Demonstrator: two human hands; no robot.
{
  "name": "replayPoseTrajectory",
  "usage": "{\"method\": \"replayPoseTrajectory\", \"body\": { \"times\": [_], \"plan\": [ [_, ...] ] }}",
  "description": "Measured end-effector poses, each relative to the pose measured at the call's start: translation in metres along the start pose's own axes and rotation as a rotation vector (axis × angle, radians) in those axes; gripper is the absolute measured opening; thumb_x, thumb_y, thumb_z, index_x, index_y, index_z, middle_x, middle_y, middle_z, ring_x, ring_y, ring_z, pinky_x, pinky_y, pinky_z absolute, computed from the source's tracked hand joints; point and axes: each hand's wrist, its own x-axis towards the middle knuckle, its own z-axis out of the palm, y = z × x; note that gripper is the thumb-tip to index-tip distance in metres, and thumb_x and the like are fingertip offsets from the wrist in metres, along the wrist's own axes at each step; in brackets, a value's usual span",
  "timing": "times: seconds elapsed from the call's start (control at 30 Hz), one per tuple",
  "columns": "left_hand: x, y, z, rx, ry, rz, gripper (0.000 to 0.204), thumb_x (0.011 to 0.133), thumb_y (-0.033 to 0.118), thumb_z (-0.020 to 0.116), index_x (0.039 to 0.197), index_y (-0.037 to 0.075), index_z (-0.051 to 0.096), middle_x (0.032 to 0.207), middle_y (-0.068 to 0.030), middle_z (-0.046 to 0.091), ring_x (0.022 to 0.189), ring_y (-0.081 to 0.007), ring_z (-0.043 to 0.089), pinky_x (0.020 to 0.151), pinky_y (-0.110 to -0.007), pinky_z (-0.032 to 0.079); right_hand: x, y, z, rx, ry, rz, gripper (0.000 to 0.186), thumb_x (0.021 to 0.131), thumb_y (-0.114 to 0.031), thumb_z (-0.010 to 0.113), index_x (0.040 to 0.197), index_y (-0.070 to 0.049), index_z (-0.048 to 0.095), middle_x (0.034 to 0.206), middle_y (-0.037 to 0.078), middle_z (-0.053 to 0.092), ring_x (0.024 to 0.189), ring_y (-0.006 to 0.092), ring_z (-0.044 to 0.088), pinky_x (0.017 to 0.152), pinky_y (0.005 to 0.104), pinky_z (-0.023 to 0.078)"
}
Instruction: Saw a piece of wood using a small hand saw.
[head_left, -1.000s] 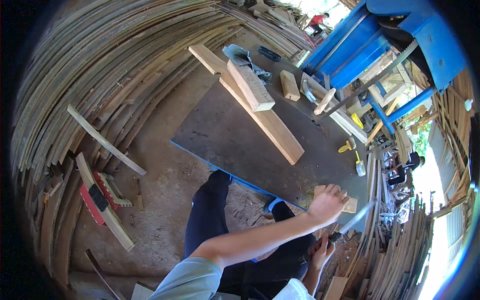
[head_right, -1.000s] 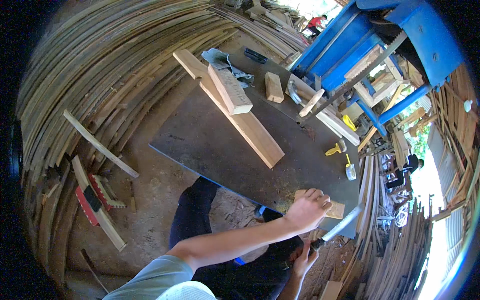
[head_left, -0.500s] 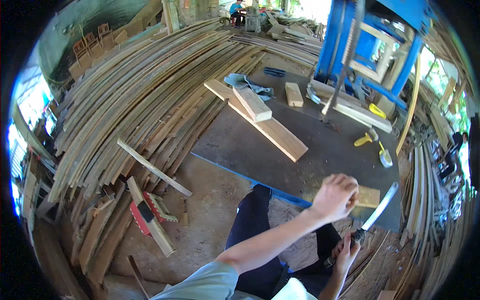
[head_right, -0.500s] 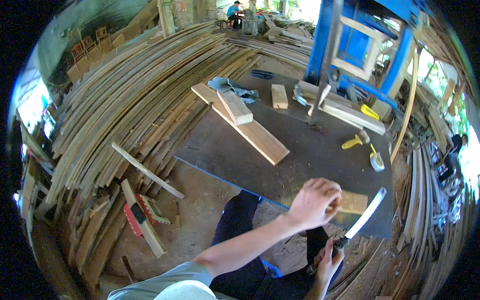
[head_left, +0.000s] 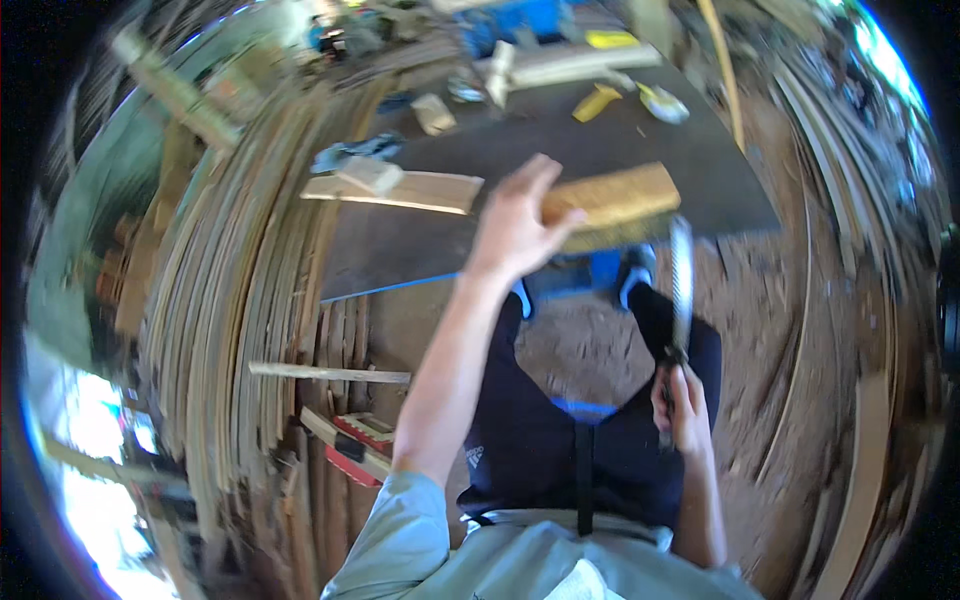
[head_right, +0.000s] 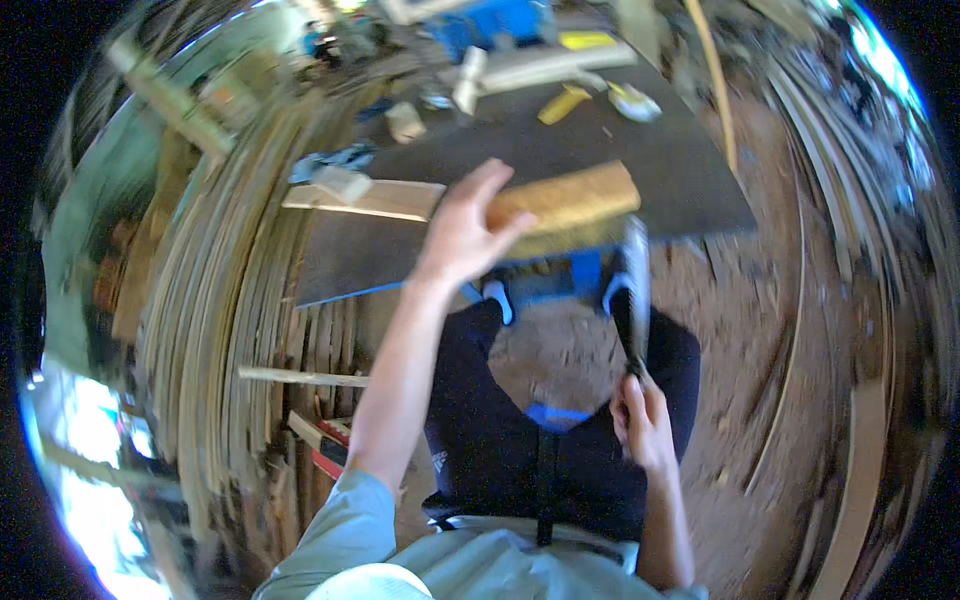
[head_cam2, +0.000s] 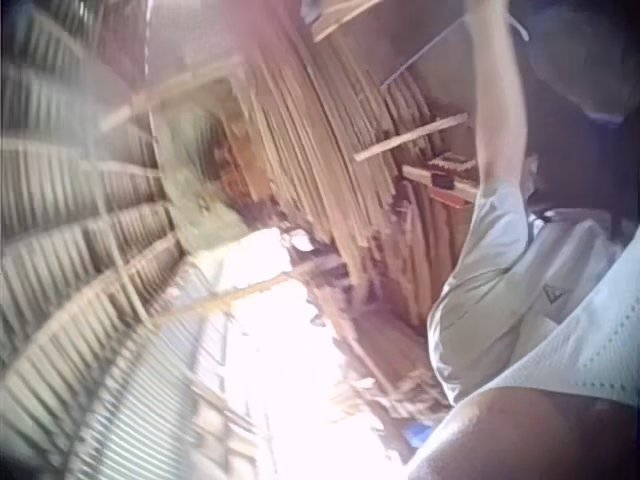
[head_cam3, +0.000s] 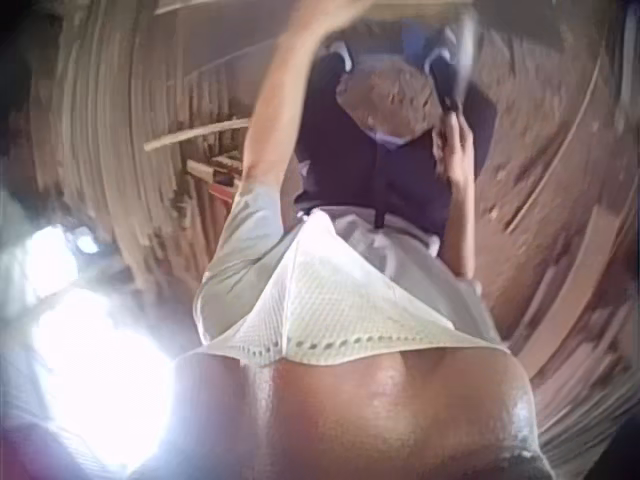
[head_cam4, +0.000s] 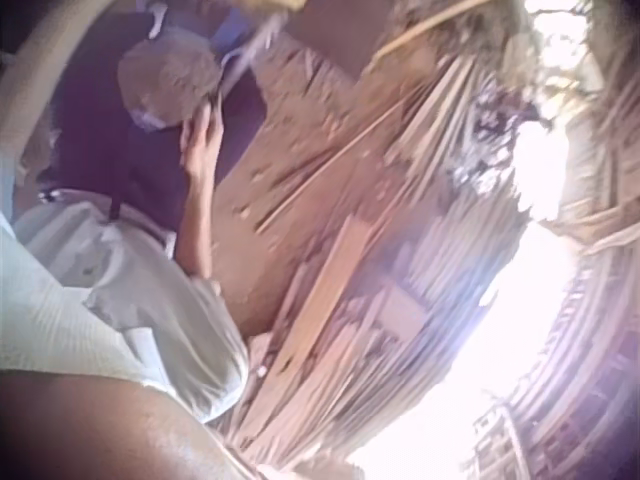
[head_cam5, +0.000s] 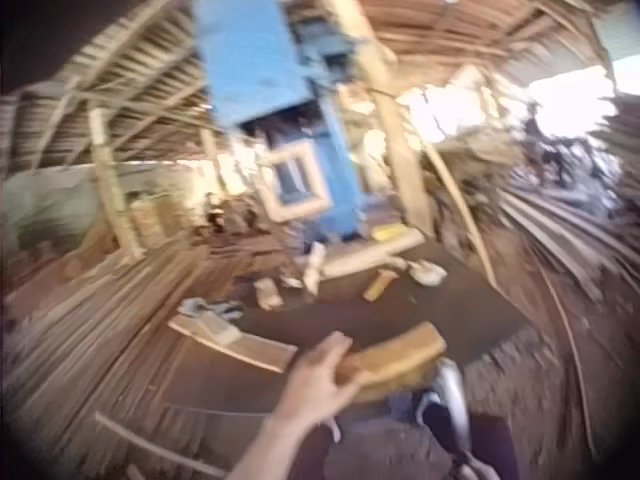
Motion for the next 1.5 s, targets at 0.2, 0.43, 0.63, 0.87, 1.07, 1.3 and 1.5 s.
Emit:
{"method": "replayPoseTrajectory", "body": {
  "times": [0.2, 0.43, 0.63, 0.87, 1.07, 1.3, 1.5],
  "plan": [
    [-0.005, -0.009, 0.002, -0.055, -0.024, -0.032, 0.054, 0.097, 0.039, 0.08, 0.139, 0.009, 0.066, 0.13, -0.0167, 0.071, 0.125, -0.0336, 0.064, 0.107, -0.043, 0.05, 0.04, -0.024, 0.019, -0.348, -0.006, -0.169, 0.03, 0.114, -0.03, 0.053, 0.12, -0.002, 0.059, 0.074, 0.005, 0.055, 0.062, 0.0151, 0.051, 0.058, 0.0314, 0.042],
    [-0.011, -0.008, 0.01, -0.02, -0.04, 0.059, 0.054, 0.094, 0.038, 0.084, 0.132, 0.005, 0.064, 0.123, -0.0166, 0.069, 0.118, -0.0359, 0.062, 0.103, -0.047, 0.049, 0.097, -0.056, 0.076, -0.946, 0.228, -0.632, 0.028, 0.109, -0.025, 0.061, 0.096, -0.001, 0.054, 0.07, 0.022, 0.067, 0.062, 0.0426, 0.069, 0.053, 0.0517, 0.053],
    [-0.004, -0.004, 0.005, 0.009, -0.152, -0.006, 0.051, 0.095, 0.033, 0.082, 0.132, 0.005, 0.061, 0.123, -0.0185, 0.067, 0.117, -0.0367, 0.063, 0.103, -0.047, 0.05, 0.118, -0.063, 0.084, -1.045, 0.303, -0.715, 0.027, 0.11, -0.027, 0.058, 0.098, -0.003, 0.054, 0.074, 0.018, 0.069, 0.062, 0.0412, 0.07, 0.054, 0.05, 0.056],
    [0.005, 0.0, 0.01, 0.015, -0.144, 0.127, 0.048, 0.099, 0.033, 0.077, 0.131, 0.001, 0.062, 0.121, -0.0181, 0.068, 0.117, -0.0369, 0.063, 0.104, -0.045, 0.048, 0.118, -0.057, 0.079, -1.072, 0.277, -0.675, 0.028, 0.111, -0.028, 0.057, 0.098, -0.003, 0.054, 0.074, 0.018, 0.068, 0.064, 0.0409, 0.07, 0.054, 0.0499, 0.056],
    [0.008, -0.008, 0.015, 0.032, -0.121, 0.174, 0.051, 0.099, 0.043, 0.077, 0.123, 0.0, 0.068, 0.114, -0.0167, 0.07, 0.111, -0.0363, 0.065, 0.098, -0.047, 0.052, 0.126, -0.059, 0.077, -1.082, 0.264, -0.68, 0.029, 0.111, -0.029, 0.055, 0.1, -0.003, 0.053, 0.077, 0.019, 0.069, 0.065, 0.0414, 0.07, 0.056, 0.0504, 0.057],
    [0.009, -0.004, 0.016, 0.073, -0.114, 0.215, 0.048, 0.097, 0.04, 0.08, 0.12, 0.001, 0.066, 0.113, -0.0159, 0.069, 0.108, -0.0367, 0.066, 0.095, -0.047, 0.053, 0.129, -0.058, 0.072, -1.095, 0.233, -0.679, 0.027, 0.111, -0.028, 0.055, 0.105, -0.003, 0.052, 0.077, 0.019, 0.07, 0.064, 0.0409, 0.071, 0.055, 0.0505, 0.057],
    [0.01, -0.007, 0.013, 0.183, -0.131, 0.299, 0.048, 0.097, 0.037, 0.078, 0.121, -0.002, 0.063, 0.11, -0.017, 0.067, 0.104, -0.0374, 0.066, 0.092, -0.048, 0.054, 0.127, -0.063, 0.078, -1.083, 0.198, -0.587, 0.025, 0.11, -0.028, 0.056, 0.105, -0.004, 0.052, 0.067, 0.021, 0.068, 0.059, 0.0426, 0.07, 0.052, 0.0534, 0.055]
  ]
}}
